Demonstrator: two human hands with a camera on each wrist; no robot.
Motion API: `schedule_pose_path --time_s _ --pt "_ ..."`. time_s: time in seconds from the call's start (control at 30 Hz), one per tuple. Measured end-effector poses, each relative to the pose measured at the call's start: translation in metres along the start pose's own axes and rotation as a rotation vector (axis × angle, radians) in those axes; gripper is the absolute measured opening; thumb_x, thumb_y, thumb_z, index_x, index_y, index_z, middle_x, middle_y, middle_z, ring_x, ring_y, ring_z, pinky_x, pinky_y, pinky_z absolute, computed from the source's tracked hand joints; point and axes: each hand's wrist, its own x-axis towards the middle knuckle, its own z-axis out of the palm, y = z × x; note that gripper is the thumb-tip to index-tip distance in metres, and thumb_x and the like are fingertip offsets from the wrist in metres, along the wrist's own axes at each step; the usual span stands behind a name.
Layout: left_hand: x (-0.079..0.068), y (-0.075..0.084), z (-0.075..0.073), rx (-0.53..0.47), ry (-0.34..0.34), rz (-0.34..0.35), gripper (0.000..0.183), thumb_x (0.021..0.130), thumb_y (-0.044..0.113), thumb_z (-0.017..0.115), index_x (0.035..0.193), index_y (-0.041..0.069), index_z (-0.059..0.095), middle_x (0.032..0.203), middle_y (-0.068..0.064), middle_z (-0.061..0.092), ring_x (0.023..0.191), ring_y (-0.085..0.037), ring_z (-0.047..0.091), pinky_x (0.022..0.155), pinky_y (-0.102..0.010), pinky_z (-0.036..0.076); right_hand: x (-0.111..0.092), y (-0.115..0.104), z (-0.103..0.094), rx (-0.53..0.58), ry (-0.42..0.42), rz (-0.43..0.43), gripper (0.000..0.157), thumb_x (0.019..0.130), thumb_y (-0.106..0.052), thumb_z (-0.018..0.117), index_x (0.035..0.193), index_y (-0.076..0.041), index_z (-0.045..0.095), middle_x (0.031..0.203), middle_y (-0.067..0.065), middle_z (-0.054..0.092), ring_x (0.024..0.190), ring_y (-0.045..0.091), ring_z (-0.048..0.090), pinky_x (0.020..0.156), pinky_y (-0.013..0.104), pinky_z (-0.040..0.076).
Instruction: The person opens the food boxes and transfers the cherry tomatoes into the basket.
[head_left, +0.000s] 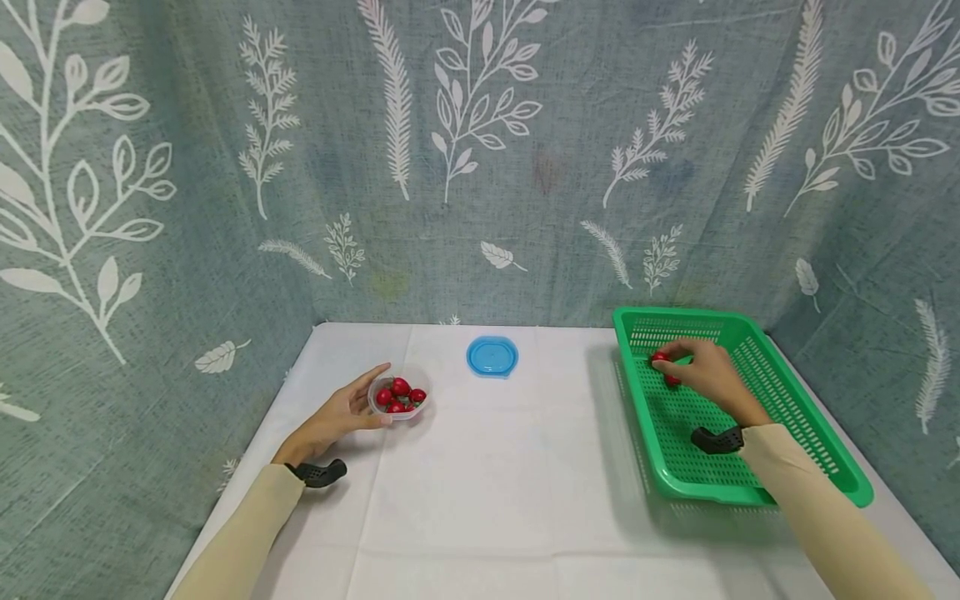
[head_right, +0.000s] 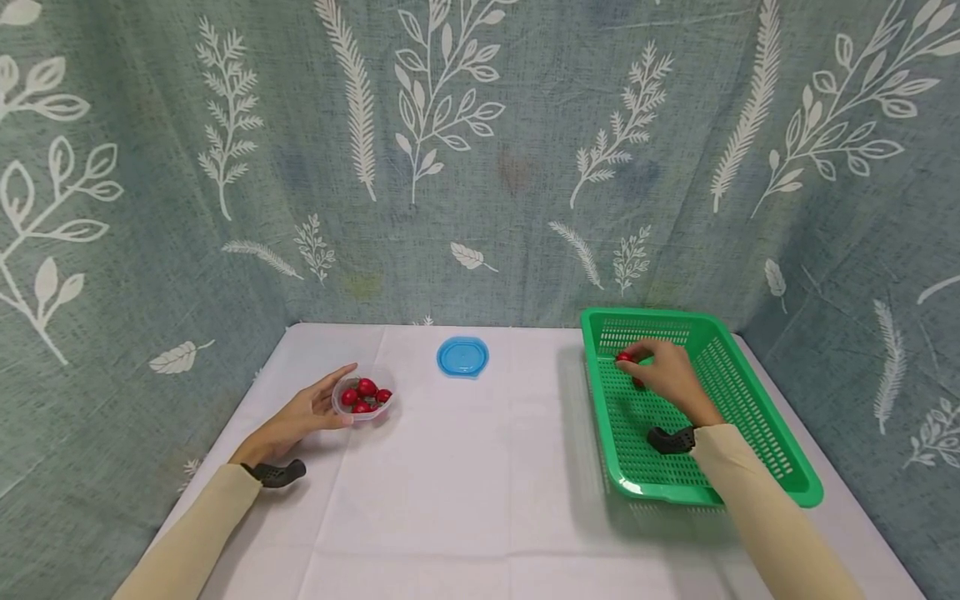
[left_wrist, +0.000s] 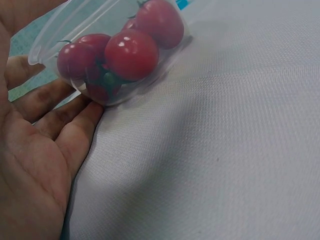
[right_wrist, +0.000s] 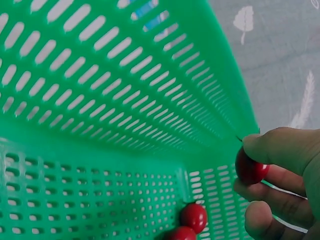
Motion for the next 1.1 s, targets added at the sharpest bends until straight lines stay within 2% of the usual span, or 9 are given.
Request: schedule_pose_path --time_s 0.23,0.47,0.7,1.1 --pt "-0.001 0.002 0.001 0.0 0.0 -0.002 0.095 0.092 0.02 0.08 0.166 0.032 0.022 0.171 0.001 0.014 0.157 -0.032 0.01 0.123 -0.055 0.019 0.006 0.013 0.004 -0.026 -0.014 0.024 0.038 0.098 -0.035 0.072 0.123 -0.006 0.072 0.12 0.019 0.069 0.11 0.04 0.061 0.077 0.049 0.054" --pt "0.0 0.003 0.001 -0.004 -0.004 -0.004 0.095 0.092 0.02 0.081 0.165 0.036 0.023 0.171 -0.001 0.013 0.157 -0.032 0.01 0.124 -0.053 0.019 0.01 0.019 0.007 -0.039 -0.024 0.004 0.04 0.098 -0.031 0.073 0.122 0.0 0.071 0.11 0.019 0.069 0.094 0.033 0.063 0.065 0.038 0.051" --pt "0.001 0.003 0.001 0.003 -0.003 -0.006 0.094 0.092 0.02 0.081 0.165 0.036 0.024 0.171 -0.002 0.014 0.157 -0.033 0.01 0.124 -0.055 0.018 0.012 0.023 0.009 -0.081 -0.024 -0.028 0.039 0.096 -0.029 0.075 0.118 0.002 0.073 0.098 0.014 0.071 0.084 0.028 0.064 0.063 0.038 0.05" --pt "0.0 0.003 0.001 0.004 0.002 -0.006 0.094 0.092 0.019 0.08 0.165 0.034 0.024 0.171 -0.001 0.014 0.157 -0.031 0.009 0.125 -0.058 0.014 0.012 0.019 0.01 -0.053 -0.014 -0.026 0.037 0.099 -0.024 0.071 0.124 0.004 0.07 0.109 0.024 0.071 0.081 0.029 0.065 0.061 0.037 0.05"
